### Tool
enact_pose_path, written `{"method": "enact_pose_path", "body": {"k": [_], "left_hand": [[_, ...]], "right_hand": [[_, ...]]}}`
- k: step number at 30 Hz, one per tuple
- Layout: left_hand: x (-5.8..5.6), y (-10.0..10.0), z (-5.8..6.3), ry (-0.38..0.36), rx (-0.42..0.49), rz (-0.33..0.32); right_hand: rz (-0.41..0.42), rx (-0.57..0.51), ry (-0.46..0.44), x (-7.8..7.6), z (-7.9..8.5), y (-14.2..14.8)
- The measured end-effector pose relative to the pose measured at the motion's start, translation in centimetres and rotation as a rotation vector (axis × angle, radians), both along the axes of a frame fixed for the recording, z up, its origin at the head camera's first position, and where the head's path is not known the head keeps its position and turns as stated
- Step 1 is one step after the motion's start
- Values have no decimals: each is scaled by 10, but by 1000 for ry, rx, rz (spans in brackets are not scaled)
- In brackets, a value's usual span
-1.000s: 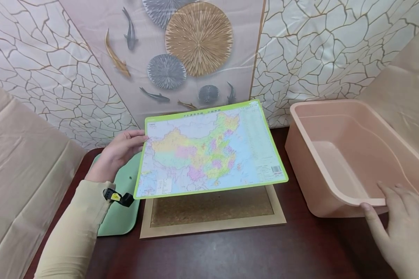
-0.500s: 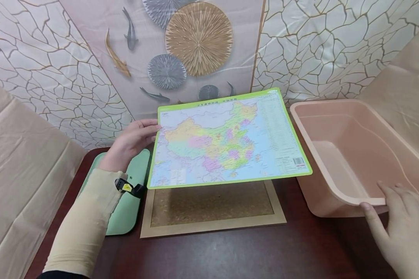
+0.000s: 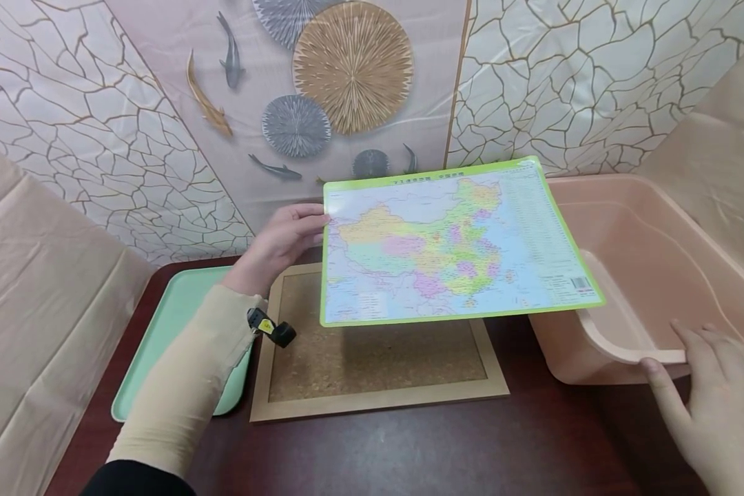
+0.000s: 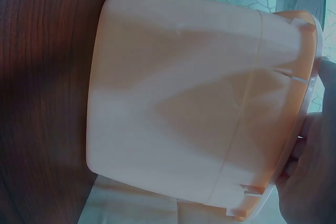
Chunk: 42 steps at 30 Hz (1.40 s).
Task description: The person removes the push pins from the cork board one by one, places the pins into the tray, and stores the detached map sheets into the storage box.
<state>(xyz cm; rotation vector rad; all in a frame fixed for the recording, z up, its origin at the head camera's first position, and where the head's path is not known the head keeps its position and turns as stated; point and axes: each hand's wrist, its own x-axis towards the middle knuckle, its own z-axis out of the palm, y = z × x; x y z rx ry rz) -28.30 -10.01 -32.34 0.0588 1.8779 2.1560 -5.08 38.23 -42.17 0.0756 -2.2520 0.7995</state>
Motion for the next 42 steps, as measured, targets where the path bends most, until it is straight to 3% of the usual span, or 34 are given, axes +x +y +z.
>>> {"method": "enact_pose_path", "body": {"k": [10, 17, 21, 31, 42], "left_hand": [[-1, 37, 2, -41, 0, -6], [1, 54, 8, -6, 27, -46], [3, 63, 11, -4, 55, -69], [4, 93, 17, -67, 69, -54], [13, 120, 10, -64, 153, -129]], "right_hand": [[-33, 17, -16, 3, 4, -3], [-55, 29, -10, 5, 4, -3], [-34, 13, 24, 6, 2, -1], [0, 1, 86, 8, 1, -3], [0, 19, 92, 8, 2, -3]]}}
